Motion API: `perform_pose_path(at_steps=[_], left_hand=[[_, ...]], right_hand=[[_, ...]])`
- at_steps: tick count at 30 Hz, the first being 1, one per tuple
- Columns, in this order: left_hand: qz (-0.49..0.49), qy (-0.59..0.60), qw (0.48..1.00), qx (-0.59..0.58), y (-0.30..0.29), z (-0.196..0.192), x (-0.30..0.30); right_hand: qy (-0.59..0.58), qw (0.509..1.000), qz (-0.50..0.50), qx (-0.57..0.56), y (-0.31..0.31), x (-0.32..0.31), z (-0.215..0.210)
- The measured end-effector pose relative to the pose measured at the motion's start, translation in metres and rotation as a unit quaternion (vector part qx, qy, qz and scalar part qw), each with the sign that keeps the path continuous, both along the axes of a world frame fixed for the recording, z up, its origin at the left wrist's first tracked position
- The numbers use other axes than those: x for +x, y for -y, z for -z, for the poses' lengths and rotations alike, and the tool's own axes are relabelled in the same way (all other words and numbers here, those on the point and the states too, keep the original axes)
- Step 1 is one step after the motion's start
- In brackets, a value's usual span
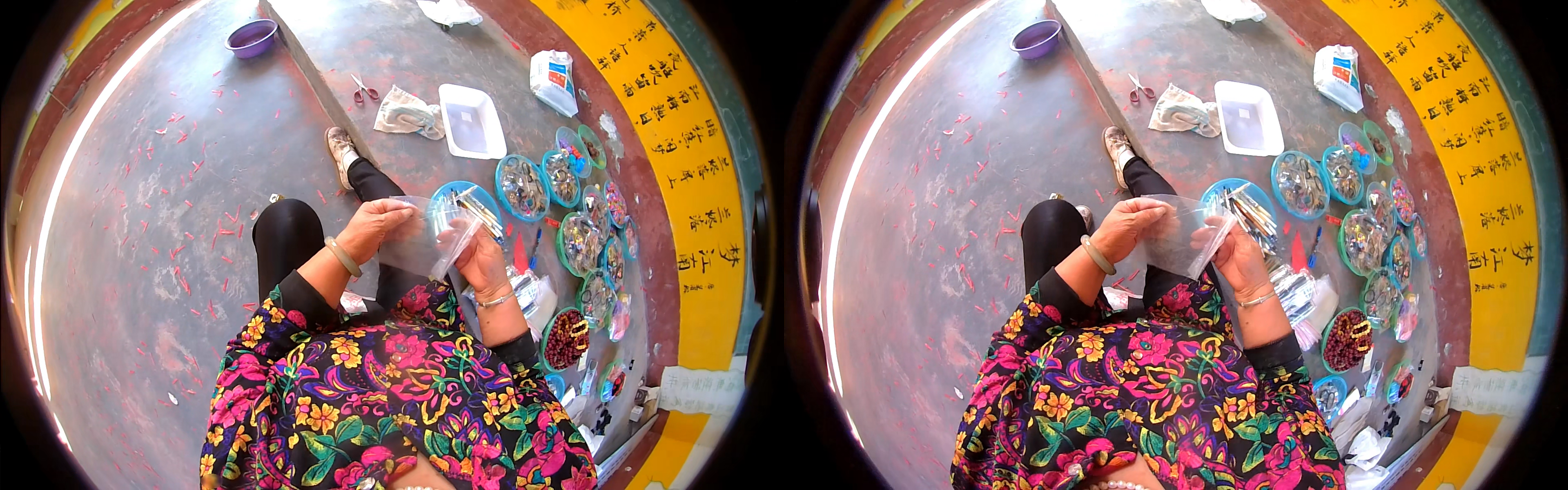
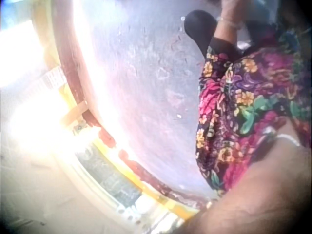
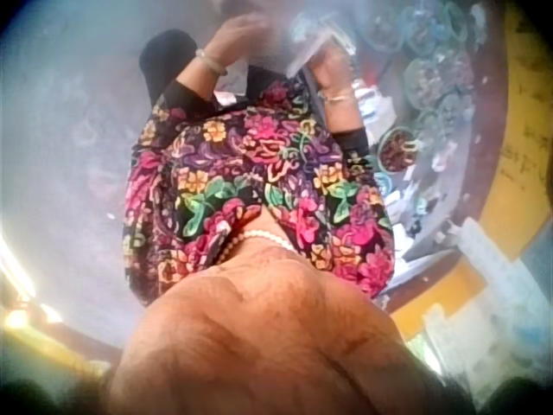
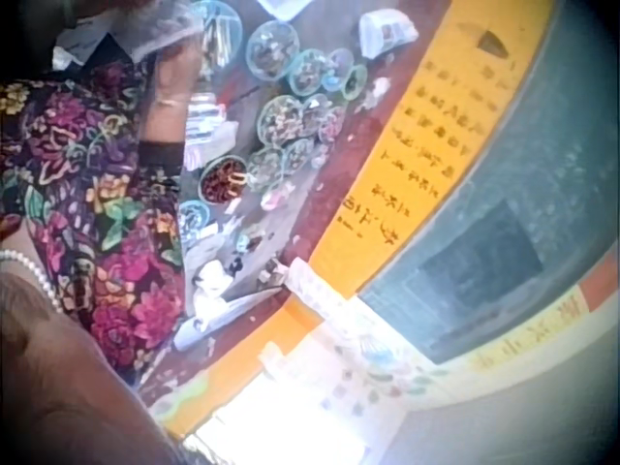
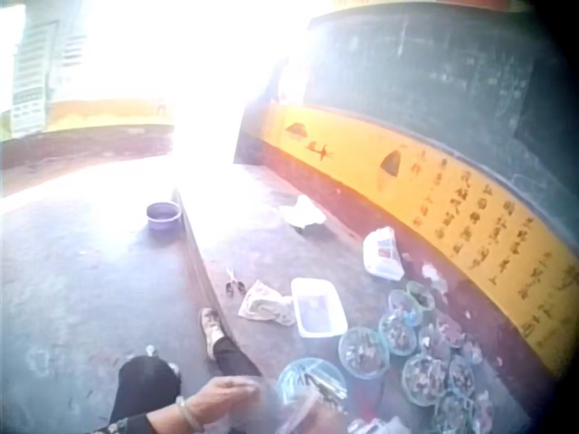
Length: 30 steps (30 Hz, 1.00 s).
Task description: The person sits on the floor and organizes craft supplies, picking up small items and pens from a plastic container and placing them into clear plastic bags. The person handles the bags and items with both hands, arranging them on the floor.
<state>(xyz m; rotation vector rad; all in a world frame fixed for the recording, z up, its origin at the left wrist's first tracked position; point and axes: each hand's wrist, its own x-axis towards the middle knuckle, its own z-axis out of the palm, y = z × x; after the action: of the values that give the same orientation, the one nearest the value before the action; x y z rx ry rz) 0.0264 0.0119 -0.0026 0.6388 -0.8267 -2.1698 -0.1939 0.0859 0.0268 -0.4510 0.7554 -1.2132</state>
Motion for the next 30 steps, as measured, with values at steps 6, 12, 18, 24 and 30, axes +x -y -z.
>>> perform_pose_path(at_steps=[6,12,18,24,30], left_hand=[[-0.006,0.032,0.999,-0.021,0.002,-0.004,-0.005],[-0.023,0.046,0.998,-0.030,0.004,-0.002,-0.007],[-0.039,0.110,0.993,-0.028,0.005,0.001,-0.008],[-0.070,0.150,0.986,-0.014,0.008,0.011,-0.009],[-0.131,0.160,0.977,-0.047,0.010,0.019,-0.008]], right_hand=[[-0.096,0.995,0.010,0.016,-0.006,0.004,0.006],[-0.126,0.989,0.056,0.051,-0.007,-0.019,0.031],[-0.191,0.978,0.040,0.069,-0.014,-0.032,0.016],[-0.256,0.964,-0.012,0.072,-0.015,-0.035,0.008],[-0.305,0.951,0.047,0.032,-0.009,-0.025,-0.004]])
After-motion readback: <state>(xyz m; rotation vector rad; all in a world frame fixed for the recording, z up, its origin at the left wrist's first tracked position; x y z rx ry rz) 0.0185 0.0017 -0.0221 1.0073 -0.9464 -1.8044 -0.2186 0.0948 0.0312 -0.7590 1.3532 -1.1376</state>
